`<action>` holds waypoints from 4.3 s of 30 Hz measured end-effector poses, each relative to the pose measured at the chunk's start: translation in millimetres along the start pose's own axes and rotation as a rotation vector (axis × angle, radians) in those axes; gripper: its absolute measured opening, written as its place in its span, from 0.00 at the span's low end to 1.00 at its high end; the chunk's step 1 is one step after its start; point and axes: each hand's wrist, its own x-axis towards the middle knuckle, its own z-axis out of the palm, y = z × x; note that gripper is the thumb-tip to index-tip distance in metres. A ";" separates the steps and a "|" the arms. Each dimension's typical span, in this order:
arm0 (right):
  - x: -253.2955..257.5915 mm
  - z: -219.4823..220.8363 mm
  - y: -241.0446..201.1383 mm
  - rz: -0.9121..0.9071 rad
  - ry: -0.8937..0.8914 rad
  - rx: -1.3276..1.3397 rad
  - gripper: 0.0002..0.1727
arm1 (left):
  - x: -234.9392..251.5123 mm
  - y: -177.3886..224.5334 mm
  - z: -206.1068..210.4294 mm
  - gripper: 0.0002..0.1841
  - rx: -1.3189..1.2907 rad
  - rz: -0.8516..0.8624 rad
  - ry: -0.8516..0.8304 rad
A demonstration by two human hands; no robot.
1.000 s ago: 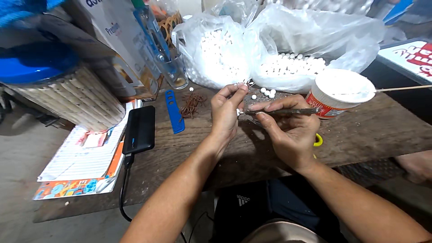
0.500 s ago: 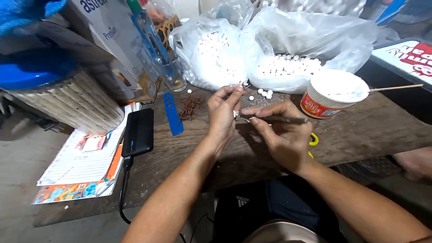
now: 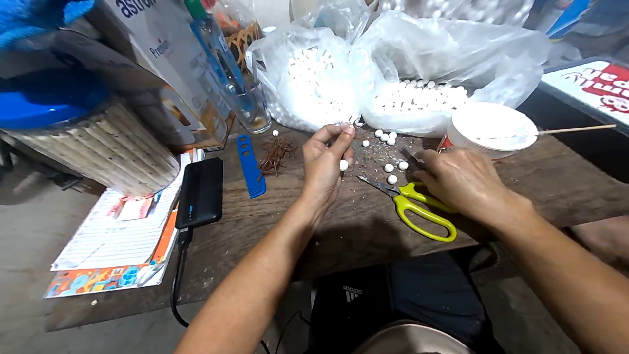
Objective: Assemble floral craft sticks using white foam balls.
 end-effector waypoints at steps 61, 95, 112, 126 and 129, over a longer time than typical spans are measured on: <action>99.5 15.1 -24.2 -0.201 -0.088 0.246 0.09 | 12.7 2.3 -21.4 0.03 0.534 0.381 0.084; 73.2 -1.6 -23.6 -0.166 0.021 1.503 0.12 | -0.6 -3.3 -19.1 0.03 0.672 0.528 -0.107; 73.7 -0.1 -20.8 -0.299 0.064 1.316 0.10 | -2.4 -5.5 -18.4 0.04 0.840 0.606 -0.049; 73.4 3.9 -23.7 -0.386 0.083 1.263 0.09 | -4.5 -4.9 -16.7 0.06 0.859 0.568 -0.072; 72.9 4.5 -24.3 -0.391 0.091 1.265 0.09 | -4.8 -5.1 -16.3 0.06 0.865 0.571 -0.070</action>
